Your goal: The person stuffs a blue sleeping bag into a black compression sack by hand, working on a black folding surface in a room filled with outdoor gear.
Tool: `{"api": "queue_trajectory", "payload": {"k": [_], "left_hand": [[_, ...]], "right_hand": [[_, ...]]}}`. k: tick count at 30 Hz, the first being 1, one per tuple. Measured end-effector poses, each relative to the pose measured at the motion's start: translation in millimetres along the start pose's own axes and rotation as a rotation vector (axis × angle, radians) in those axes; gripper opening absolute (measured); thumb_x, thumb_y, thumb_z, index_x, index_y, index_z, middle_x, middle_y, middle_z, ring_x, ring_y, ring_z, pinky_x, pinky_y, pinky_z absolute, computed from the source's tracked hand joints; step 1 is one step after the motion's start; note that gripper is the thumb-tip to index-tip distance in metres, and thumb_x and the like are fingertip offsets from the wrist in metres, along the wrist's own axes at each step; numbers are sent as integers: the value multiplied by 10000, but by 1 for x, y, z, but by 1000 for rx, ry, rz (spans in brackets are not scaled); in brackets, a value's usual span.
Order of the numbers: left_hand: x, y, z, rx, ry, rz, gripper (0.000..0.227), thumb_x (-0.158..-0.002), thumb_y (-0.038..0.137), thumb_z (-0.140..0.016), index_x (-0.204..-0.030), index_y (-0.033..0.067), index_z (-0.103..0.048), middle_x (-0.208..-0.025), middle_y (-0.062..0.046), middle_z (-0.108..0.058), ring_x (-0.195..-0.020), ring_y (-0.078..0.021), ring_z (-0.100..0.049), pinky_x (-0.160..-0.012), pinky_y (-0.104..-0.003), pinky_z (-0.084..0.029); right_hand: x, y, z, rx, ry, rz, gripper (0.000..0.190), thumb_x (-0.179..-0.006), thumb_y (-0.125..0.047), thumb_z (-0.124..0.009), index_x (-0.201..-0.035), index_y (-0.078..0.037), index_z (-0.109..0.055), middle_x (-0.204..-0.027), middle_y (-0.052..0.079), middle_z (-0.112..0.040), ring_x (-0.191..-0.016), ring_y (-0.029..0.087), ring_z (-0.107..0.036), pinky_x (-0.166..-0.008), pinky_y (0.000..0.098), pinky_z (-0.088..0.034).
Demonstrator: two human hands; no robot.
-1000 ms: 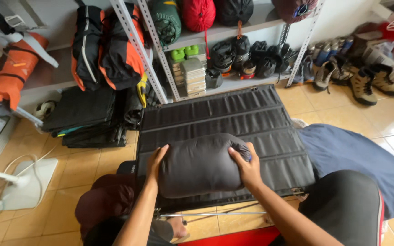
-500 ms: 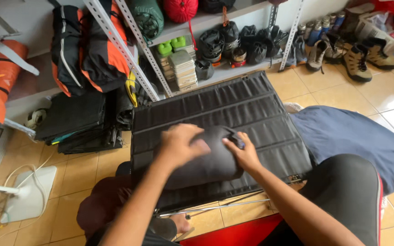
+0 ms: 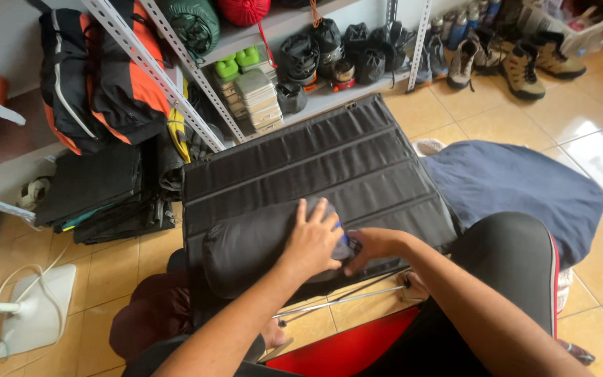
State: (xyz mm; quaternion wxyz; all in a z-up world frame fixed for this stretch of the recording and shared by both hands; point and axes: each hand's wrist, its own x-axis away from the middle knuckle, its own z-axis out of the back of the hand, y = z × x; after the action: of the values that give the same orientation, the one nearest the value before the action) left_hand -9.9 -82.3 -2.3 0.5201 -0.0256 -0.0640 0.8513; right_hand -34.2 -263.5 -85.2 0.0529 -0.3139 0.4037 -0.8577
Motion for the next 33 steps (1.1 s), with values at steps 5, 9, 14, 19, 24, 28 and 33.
{"api": "queue_trajectory", "payload": {"k": [5, 9, 14, 19, 24, 28, 33], "left_hand": [[10, 15, -39, -113, -55, -73, 437, -623, 444, -740, -914, 119, -725, -1030, -99, -684, -1264, -345, -450, -1107, -603, -184], [13, 6, -54, -105, 54, -103, 411, -633, 476, -689, -827, 116, -732, -885, -101, -692, -1115, -309, -531, -1055, -569, -270], [28, -20, -43, -85, 208, -101, 365, -620, 473, -692, -746, 131, -715, -764, -90, -668, -1007, -284, -556, -980, -563, -318], [46, -49, 18, -101, 340, -81, 351, -652, 489, -662, -767, 159, -687, -810, -60, -659, -1063, -254, -538, -981, -541, -319], [60, -87, 75, -257, 529, 2, 320, -725, 488, -616, -800, 177, -602, -872, -7, -624, -1051, -238, -552, -965, -444, -394], [74, -55, 94, -156, 484, 127, 713, -699, 792, -504, -916, 120, -600, -1185, -23, -586, -1238, -299, -459, -1036, -563, -324], [80, 6, 68, -107, 281, 327, 873, -539, 297, -881, -1269, 240, -406, -1455, -352, -162, -1318, -601, -204, -762, -730, -436]], "right_hand": [[-10, 31, 16, 41, 198, 202, 304, -859, -345, -641, -773, -70, -736, -673, 152, -682, -623, 308, -608, -611, 414, -469], [7, 24, 29, 3, 234, 222, 249, -861, -311, -607, -716, -138, -714, -583, 89, -663, -514, 227, -552, -554, 370, -452], [40, 14, 55, -72, 235, 308, 253, -865, -299, -588, -775, -99, -714, -664, 113, -689, -600, 230, -569, -599, 377, -475], [59, -1, 73, -219, 367, 450, 226, -861, -200, -619, -745, -24, -699, -587, 144, -663, -561, 210, -558, -581, 359, -491], [47, -26, 64, -824, 449, 576, 288, -970, -183, -541, -771, 1, -637, -438, -13, -332, -385, 75, -293, -378, 199, -243], [49, -37, 55, -873, 435, 597, 282, -989, -202, -507, -820, -10, -628, -476, -4, -341, -429, 72, -279, -416, 200, -215], [82, -44, 48, -1048, 385, 453, 285, -950, -181, -538, -744, 6, -598, -1097, 163, -707, -946, 228, -698, -737, 322, -546]]}}
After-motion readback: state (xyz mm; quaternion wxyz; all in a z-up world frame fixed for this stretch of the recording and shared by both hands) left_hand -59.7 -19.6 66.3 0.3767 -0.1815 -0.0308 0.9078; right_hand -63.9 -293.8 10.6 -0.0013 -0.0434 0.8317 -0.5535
